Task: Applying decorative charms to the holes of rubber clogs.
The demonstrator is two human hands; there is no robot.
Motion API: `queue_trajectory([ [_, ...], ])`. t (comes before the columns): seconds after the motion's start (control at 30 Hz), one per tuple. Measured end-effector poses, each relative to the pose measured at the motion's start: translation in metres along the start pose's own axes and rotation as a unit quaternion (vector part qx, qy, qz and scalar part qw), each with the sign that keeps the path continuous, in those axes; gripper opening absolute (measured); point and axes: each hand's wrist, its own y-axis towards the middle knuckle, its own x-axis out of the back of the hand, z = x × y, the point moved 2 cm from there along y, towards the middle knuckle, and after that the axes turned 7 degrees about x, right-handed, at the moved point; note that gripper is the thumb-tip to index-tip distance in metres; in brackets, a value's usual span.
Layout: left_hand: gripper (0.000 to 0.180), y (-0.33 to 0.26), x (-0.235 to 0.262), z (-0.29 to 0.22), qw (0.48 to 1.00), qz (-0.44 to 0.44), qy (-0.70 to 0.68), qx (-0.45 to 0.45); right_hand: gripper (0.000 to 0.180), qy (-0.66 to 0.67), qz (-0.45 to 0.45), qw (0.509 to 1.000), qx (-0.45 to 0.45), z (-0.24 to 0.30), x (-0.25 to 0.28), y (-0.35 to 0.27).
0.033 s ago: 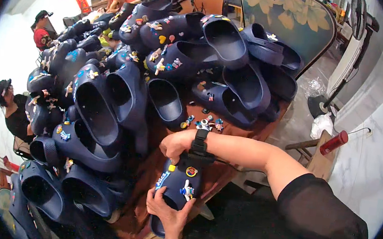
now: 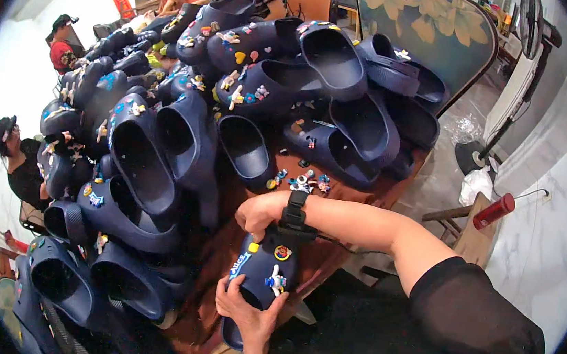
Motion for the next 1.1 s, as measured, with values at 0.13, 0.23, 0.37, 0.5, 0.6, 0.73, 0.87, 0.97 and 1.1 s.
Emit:
queue_trajectory([
  [0.13,0.089,-0.002,0.001,-0.001,1.000,-0.001,0.002,0.007,0.051,0.087,0.017,0.989,-0.117,0.019,0.001,-0.018],
  [0.23,0.089,-0.003,0.002,0.005,1.000,-0.003,0.000,0.015,0.049,0.062,-0.090,0.987,-0.119,0.039,0.001,-0.039],
  [0.37,0.090,0.000,-0.002,0.000,1.000,-0.015,0.011,-0.020,0.039,0.091,-0.266,0.960,-0.016,0.019,-0.013,-0.053],
  [0.5,0.090,0.007,0.002,0.001,1.000,-0.025,0.008,-0.012,0.030,0.028,-0.422,0.906,-0.021,0.039,-0.003,-0.076],
  [0.6,0.089,0.003,0.001,0.002,0.999,-0.036,0.013,-0.033,0.016,0.221,-0.430,0.875,-0.035,0.102,0.015,-0.107],
  [0.73,0.084,-0.003,0.009,0.004,0.998,-0.054,0.020,-0.035,0.013,0.417,-0.259,0.854,0.172,0.249,0.049,-0.135],
  [0.87,0.084,-0.001,-0.004,0.009,0.999,-0.027,0.010,-0.016,0.014,0.476,-0.191,0.754,0.411,0.311,0.073,-0.130],
  [0.97,0.083,-0.001,-0.010,0.005,0.999,-0.022,-0.008,-0.029,0.019,0.431,-0.211,0.704,0.524,0.310,0.078,-0.114],
  [1.1,0.087,-0.003,-0.006,0.002,0.998,-0.042,0.013,-0.035,0.018,0.413,-0.178,0.709,0.544,0.318,0.081,-0.102],
])
